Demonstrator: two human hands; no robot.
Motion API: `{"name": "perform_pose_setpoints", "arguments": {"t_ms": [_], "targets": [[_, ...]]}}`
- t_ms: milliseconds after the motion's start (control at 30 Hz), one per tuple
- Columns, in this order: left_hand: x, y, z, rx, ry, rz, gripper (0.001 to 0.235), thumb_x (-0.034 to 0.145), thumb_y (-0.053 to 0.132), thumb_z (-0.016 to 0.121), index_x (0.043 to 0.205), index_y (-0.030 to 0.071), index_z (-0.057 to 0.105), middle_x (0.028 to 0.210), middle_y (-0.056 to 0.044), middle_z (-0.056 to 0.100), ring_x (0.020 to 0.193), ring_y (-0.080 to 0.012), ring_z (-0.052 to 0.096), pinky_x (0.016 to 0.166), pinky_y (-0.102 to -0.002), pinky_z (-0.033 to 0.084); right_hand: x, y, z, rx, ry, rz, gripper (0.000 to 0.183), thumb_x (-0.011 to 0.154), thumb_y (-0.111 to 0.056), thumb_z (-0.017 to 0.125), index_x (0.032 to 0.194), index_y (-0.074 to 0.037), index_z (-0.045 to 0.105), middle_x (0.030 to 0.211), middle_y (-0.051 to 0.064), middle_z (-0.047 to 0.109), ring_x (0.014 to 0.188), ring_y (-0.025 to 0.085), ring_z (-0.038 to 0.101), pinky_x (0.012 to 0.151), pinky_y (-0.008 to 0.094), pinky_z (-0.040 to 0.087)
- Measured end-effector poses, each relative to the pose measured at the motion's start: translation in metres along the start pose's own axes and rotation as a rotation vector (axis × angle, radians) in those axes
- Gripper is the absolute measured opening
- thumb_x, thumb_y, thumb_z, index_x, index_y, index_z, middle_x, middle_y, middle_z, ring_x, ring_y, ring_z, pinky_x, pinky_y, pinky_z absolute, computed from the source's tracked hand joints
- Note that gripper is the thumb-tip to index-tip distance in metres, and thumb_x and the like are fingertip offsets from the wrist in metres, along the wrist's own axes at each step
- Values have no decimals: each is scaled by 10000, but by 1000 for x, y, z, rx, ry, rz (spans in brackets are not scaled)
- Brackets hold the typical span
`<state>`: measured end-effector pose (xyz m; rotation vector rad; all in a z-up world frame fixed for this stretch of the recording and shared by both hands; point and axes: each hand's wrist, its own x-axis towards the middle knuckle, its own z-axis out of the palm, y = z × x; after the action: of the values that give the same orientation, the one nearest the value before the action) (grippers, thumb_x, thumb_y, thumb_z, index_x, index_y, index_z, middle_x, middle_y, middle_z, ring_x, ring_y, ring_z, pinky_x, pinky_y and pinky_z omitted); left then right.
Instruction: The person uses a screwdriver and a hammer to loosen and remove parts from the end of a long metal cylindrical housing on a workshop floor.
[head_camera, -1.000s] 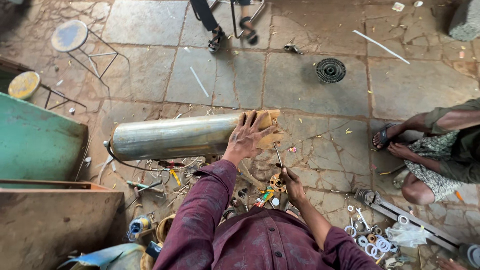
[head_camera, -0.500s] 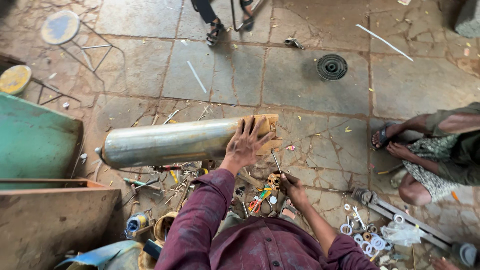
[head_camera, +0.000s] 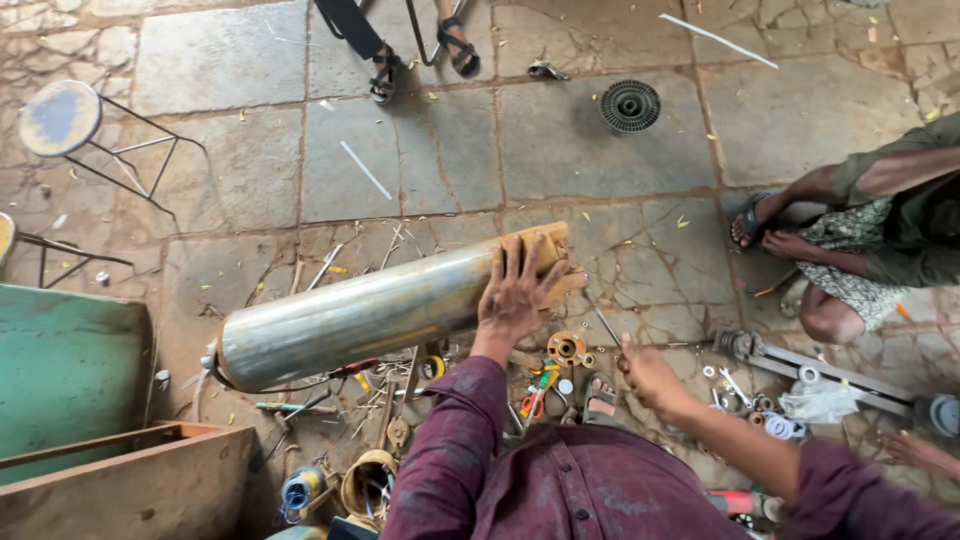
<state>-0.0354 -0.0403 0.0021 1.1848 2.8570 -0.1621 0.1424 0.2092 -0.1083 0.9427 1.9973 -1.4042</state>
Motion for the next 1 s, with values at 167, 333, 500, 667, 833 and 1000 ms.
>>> {"name": "perform_pose_setpoints", "arguments": {"t_ms": [167,333,500,667,833,1000], "targets": [[5,3,0,141,204,-8,907,843,604,686,1602,443,217,1672,-175,133,1454,-464,248,1182,-616,213,23,47,41,146,56,-125,631,1045,-612,351,781,-80,565,665,45,443,587,176,372,554,369,323],[6,3,-8,-114,-104,-32,952,810,711,672,1581,412,200,1687,-150,80,1512,-469,187,1222,-630,159,62,50,62,196,-15,-275,655,1034,-618,361,736,-73,568,662,21,493,624,155,436,613,324,377],[0,10,-16,-14,-72,-50,928,797,650,697,1591,425,273,1697,-128,138,1525,-439,204,1231,-609,159,99,31,62,284,-283,-435,595,1114,-568,401,789,-74,470,721,-20,384,667,135,333,611,317,302],[-4,14,-19,-53,-145,-64,912,780,670,679,1572,441,291,1678,-121,140,1524,-441,182,1237,-613,132,131,3,62,285,-460,-541,550,1049,-557,464,832,-61,564,748,-18,477,707,126,394,642,314,337],[-8,14,-16,-51,-80,-55,819,826,687,627,1547,446,323,1679,-115,157,1518,-437,196,1231,-613,131,127,4,59,-20,-431,-568,666,1064,-630,344,854,-43,577,739,27,507,711,171,446,683,357,395],[-8,14,-9,-10,-18,-16,831,832,689,615,1567,437,319,1689,-125,153,1508,-446,213,1222,-607,162,97,33,75,-45,-107,-652,620,1060,-587,318,916,-39,569,748,136,542,719,291,504,706,443,454]]}}
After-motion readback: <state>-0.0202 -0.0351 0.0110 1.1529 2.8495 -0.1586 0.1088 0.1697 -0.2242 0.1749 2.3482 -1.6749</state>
